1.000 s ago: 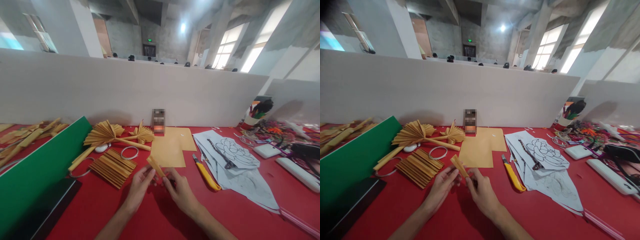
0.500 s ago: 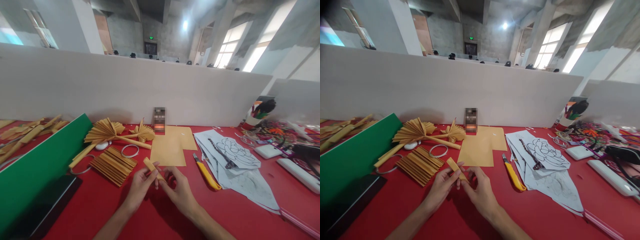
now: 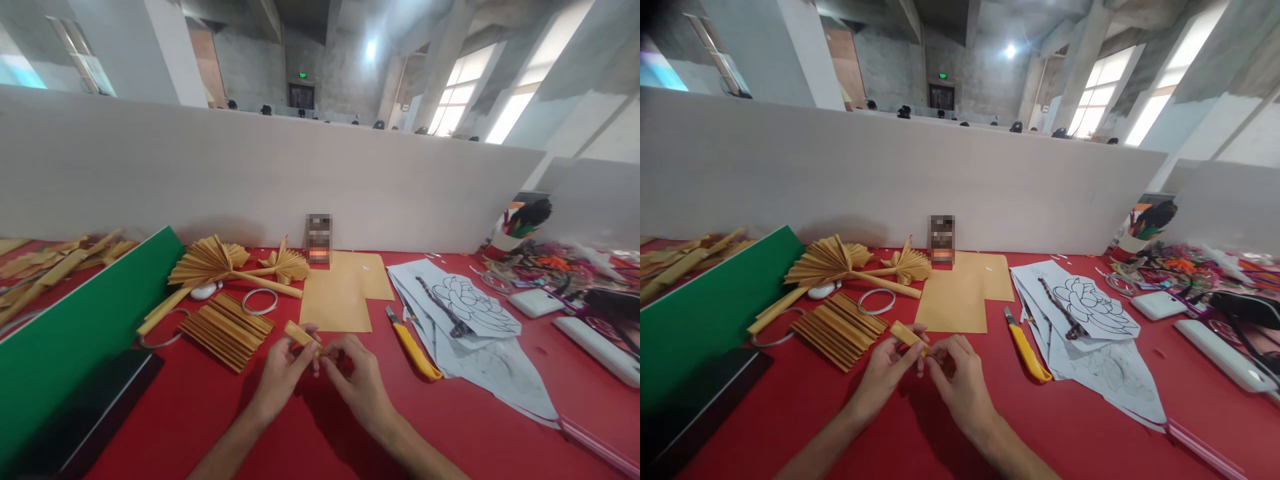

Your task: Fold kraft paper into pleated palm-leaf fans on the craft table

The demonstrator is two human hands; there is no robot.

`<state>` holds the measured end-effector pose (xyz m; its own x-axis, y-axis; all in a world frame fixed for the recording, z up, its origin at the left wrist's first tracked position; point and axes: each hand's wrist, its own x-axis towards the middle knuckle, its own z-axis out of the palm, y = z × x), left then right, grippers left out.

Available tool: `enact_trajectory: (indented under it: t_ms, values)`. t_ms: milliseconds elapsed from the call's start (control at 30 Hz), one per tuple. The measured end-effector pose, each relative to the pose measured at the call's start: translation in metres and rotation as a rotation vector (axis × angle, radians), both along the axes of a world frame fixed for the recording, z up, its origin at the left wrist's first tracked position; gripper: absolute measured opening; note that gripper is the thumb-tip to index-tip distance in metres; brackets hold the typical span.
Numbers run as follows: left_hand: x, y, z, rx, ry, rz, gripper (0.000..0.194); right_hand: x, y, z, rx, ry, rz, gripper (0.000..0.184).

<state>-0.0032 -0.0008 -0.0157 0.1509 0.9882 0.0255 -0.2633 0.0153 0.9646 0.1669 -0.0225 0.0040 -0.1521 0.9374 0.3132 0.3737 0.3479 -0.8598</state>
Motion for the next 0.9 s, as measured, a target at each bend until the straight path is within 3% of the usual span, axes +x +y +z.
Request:
enact_trajectory:
  t_ms: [267, 600, 800, 900]
  values:
    - [-0.002, 0.003, 0.001, -0.085, -0.138, -0.028, 0.047, 0.005, 0.006, -0.005, -0.259, 0.149, 0.066, 0.031]
    - [-0.004, 0.003, 0.011, -0.119, -0.037, -0.044, 0.058, -0.005, 0.0, -0.001, -0.232, 0.164, 0.067, 0.036]
    - [-0.003, 0.001, 0.007, -0.124, -0.067, -0.056, 0.057, 0.0, 0.002, 0.003, -0.28, 0.162, 0.097, 0.042]
    - [-0.004, 0.001, 0.004, -0.136, 0.022, -0.128, 0.062, 0.0, 0.0, 0.006, -0.291, 0.151, 0.141, 0.04]
